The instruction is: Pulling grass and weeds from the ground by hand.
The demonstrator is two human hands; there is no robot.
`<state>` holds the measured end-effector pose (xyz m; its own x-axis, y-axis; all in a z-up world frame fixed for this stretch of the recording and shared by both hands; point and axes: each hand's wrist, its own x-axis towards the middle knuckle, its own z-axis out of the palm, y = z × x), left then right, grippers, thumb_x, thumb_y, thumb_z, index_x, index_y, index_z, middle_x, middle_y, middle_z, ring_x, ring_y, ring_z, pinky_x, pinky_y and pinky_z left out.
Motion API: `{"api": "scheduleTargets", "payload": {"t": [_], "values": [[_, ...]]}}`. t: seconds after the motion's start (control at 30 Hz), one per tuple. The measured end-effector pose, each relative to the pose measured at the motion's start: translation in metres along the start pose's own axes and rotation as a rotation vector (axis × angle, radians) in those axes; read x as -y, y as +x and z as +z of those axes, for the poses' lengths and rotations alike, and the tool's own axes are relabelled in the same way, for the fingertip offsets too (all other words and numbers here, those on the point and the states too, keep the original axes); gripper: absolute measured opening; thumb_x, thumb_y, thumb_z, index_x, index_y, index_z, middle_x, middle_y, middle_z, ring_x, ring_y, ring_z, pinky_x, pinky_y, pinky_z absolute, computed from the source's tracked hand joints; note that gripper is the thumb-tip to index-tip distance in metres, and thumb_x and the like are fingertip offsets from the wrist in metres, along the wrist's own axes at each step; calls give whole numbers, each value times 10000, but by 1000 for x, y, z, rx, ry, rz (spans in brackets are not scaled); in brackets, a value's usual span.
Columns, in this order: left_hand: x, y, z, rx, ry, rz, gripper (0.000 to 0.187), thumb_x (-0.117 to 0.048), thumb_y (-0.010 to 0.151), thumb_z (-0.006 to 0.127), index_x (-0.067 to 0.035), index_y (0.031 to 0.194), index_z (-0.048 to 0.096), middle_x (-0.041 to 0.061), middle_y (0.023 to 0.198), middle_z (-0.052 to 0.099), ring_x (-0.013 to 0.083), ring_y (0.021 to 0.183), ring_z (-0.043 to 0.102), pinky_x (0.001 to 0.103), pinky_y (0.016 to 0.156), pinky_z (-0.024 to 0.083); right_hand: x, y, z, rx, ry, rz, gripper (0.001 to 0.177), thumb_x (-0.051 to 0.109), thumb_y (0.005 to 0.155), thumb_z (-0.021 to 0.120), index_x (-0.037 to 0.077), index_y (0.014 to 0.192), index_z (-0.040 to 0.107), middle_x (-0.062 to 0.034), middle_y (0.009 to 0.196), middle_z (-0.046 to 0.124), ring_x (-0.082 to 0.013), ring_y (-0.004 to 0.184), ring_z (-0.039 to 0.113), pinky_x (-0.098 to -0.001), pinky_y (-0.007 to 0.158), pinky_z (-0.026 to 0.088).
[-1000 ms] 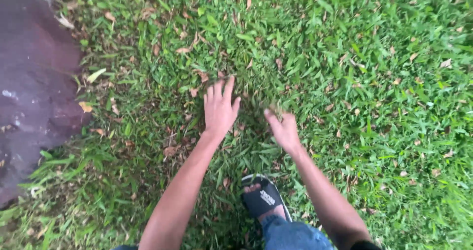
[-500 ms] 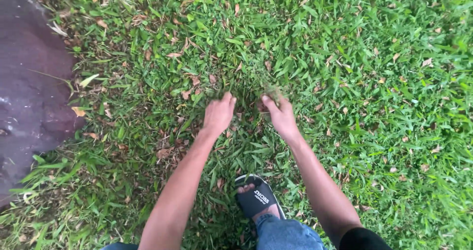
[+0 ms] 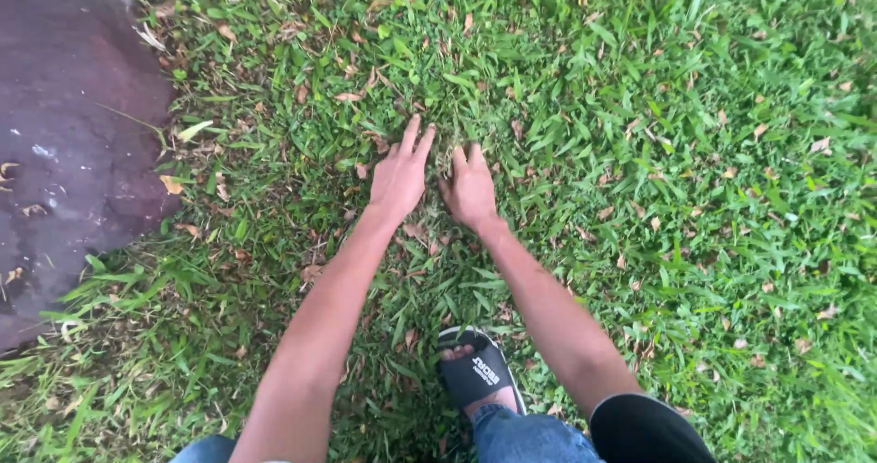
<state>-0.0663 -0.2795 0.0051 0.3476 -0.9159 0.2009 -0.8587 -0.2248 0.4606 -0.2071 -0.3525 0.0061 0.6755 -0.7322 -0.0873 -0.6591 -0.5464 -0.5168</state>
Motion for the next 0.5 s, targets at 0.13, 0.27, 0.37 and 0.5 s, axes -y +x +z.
{"api": "scheduleTargets", "payload": {"t": [0.13,0.27,0.37,0.5], "values": [[29,19,56,231,170,-52,450,-78,864,574,-36,1311,567,233,1413,526,361,908,733,452,717,615,-29,3,29,-10,-13,-3,734,174,804,805,-87,1371,420,-431,1369,423,-548,1234,492,-509,1098,423],[27,20,66,518,157,-258,278,-221,1097,489,-7,1238,596,226,1148,705,317,857,747,444,739,606,-44,2,45,-39,-60,-25,849,232,808,815,-139,1415,351,-451,1398,386,-563,1313,418,-496,1147,353],[18,16,48,458,130,-297,297,-258,1121,470,-25,1217,627,230,1147,723,301,805,742,437,696,603,-32,4,37,-13,-71,6,839,251,820,802,-127,1419,354,-423,1413,392,-541,1325,413,-497,1150,344],[-8,25,-7,146,49,-250,387,-213,977,530,18,1286,566,279,1327,569,331,706,731,421,551,612,-24,0,33,34,-80,64,817,249,839,784,-116,1433,358,-407,1434,377,-521,1323,429,-492,1151,357]]}}
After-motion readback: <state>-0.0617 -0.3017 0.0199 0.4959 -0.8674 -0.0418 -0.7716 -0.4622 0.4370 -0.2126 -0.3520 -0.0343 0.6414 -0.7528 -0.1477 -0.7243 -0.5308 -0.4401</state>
